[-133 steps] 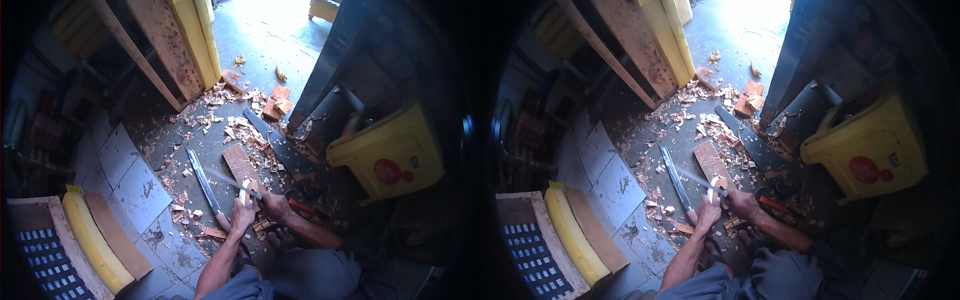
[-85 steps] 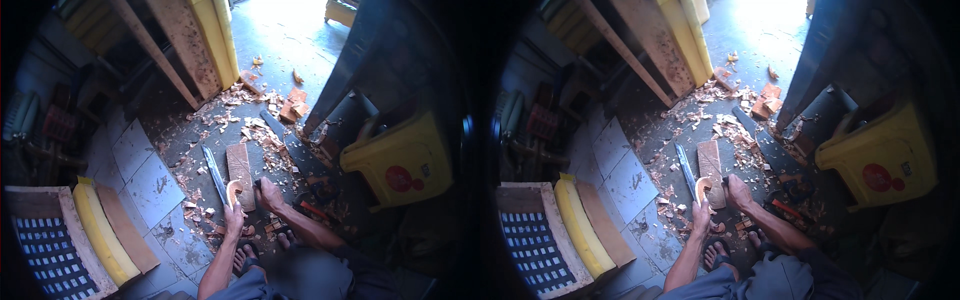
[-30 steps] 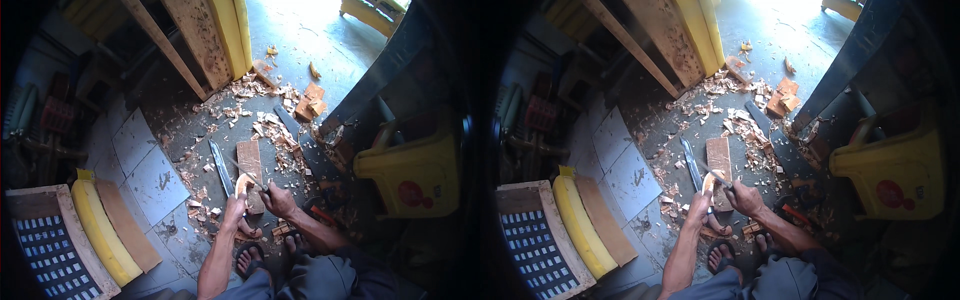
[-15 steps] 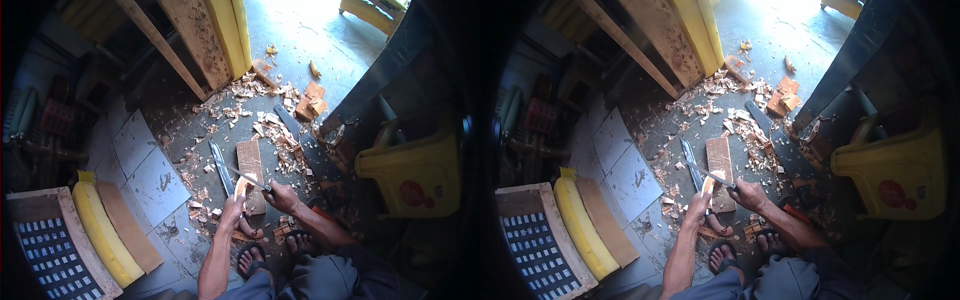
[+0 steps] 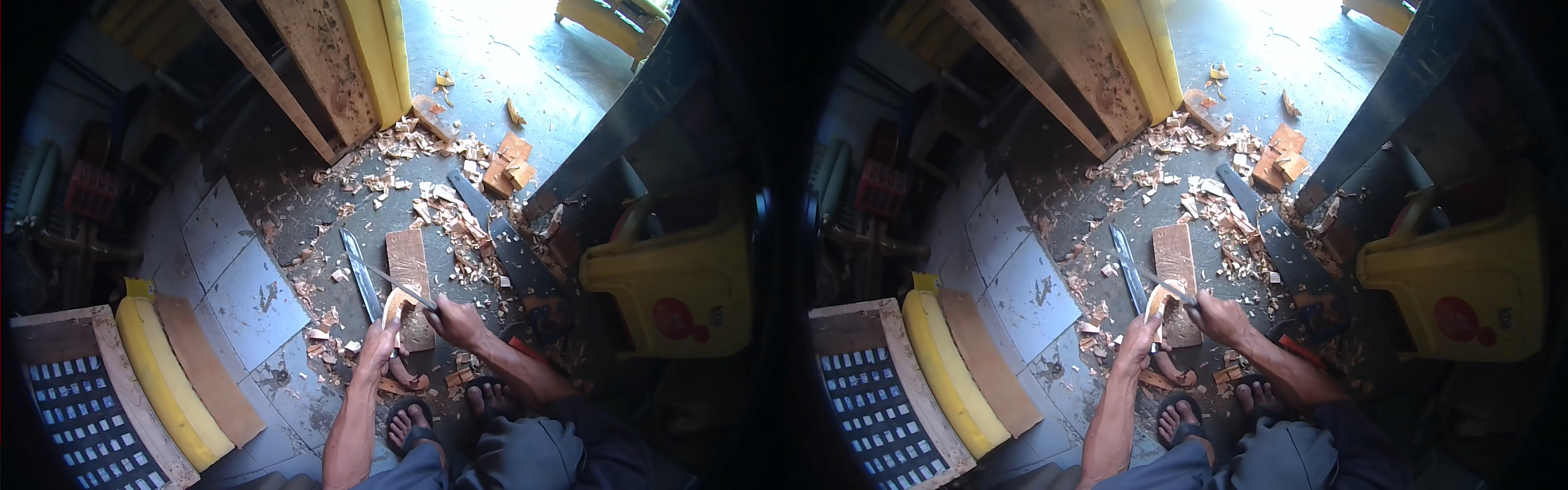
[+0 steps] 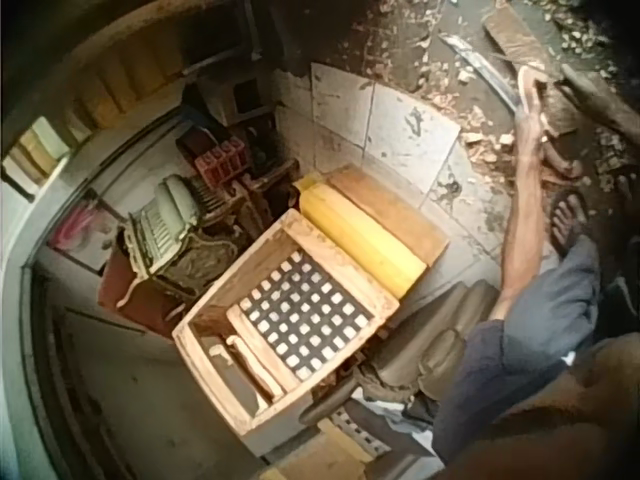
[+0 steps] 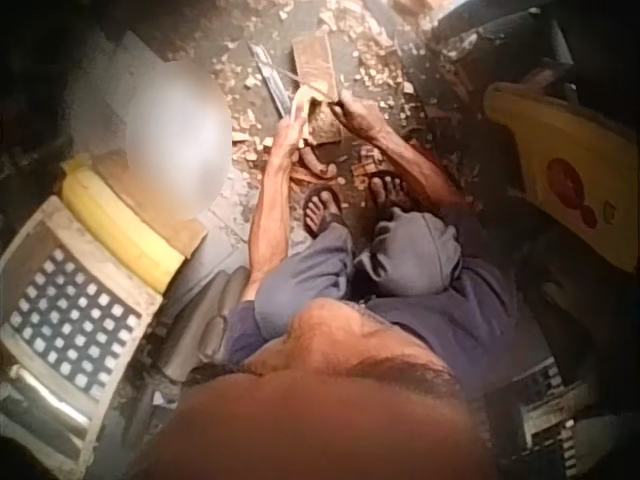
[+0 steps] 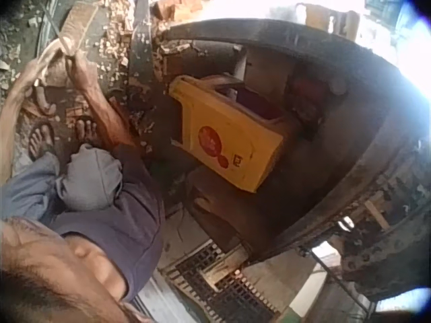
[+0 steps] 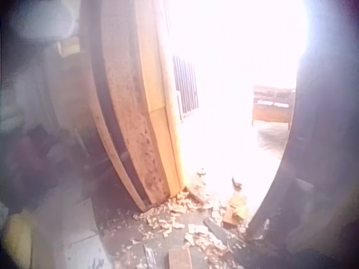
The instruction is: The person carves a piece of wood using a knife while sitting on a stool. They use the knife to shave thin strips from the wood block, which they hold in their hands and stabilize against their legs, creating a pile of shavings on the floor.
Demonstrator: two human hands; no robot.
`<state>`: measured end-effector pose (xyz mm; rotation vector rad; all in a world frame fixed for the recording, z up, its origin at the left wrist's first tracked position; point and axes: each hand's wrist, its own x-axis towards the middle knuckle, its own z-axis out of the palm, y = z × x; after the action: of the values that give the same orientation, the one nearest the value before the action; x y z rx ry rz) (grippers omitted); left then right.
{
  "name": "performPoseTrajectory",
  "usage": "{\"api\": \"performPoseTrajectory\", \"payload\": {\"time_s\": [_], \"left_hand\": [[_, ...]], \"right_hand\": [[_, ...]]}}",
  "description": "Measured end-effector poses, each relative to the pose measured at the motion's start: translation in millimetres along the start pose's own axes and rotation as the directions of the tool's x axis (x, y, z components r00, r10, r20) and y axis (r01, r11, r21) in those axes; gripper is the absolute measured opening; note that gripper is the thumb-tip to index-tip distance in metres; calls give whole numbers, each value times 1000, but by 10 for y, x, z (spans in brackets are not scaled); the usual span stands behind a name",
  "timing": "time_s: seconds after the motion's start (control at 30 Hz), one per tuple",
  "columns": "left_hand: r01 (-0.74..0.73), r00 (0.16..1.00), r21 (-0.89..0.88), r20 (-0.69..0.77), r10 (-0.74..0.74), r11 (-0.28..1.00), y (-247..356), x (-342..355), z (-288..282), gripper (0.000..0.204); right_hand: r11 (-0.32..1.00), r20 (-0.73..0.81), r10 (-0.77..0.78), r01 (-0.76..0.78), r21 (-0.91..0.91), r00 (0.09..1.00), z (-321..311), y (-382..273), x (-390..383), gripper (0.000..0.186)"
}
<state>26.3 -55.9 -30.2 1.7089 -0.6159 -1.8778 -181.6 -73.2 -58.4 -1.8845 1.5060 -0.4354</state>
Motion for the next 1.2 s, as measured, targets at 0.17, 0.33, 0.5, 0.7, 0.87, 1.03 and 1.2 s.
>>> {"api": "performPoseTrajectory", "payload": {"time_s": [0.17,0.33,0.5,0.7,0.87,1.03,1.2], "left_hand": [[-1,999,44,-34,2,999,14,12,14,30],[-59,998,23,-8,59,998,-26,23,-8,30],[-16,1000,24,-5,16,1000,-59,72,-21,29],[0,1000,25,2,0,1000,-57,77,-37,29],[2,1000,-7,-17,-2,1000,-49,36,-17,29],[87,996,-226,15,-86,970,-55,67,6,30],[172,985,-271,31,-170,947,-11,123,-35,31]], "right_hand": [[985,-83,-63,75,152,995,-55,-4,-35,40],[992,-55,44,-50,-112,998,-93,32,-52,35],[998,-35,-67,67,-1,997,-93,60,-47,35],[998,35,-42,40,53,998,-71,50,-57,36],[996,-56,49,-45,77,997,-47,26,-66,35],[998,-24,61,-61,12,998,-11,1,-115,34],[999,-79,37,-36,19,996,-28,30,-151,31]]}}
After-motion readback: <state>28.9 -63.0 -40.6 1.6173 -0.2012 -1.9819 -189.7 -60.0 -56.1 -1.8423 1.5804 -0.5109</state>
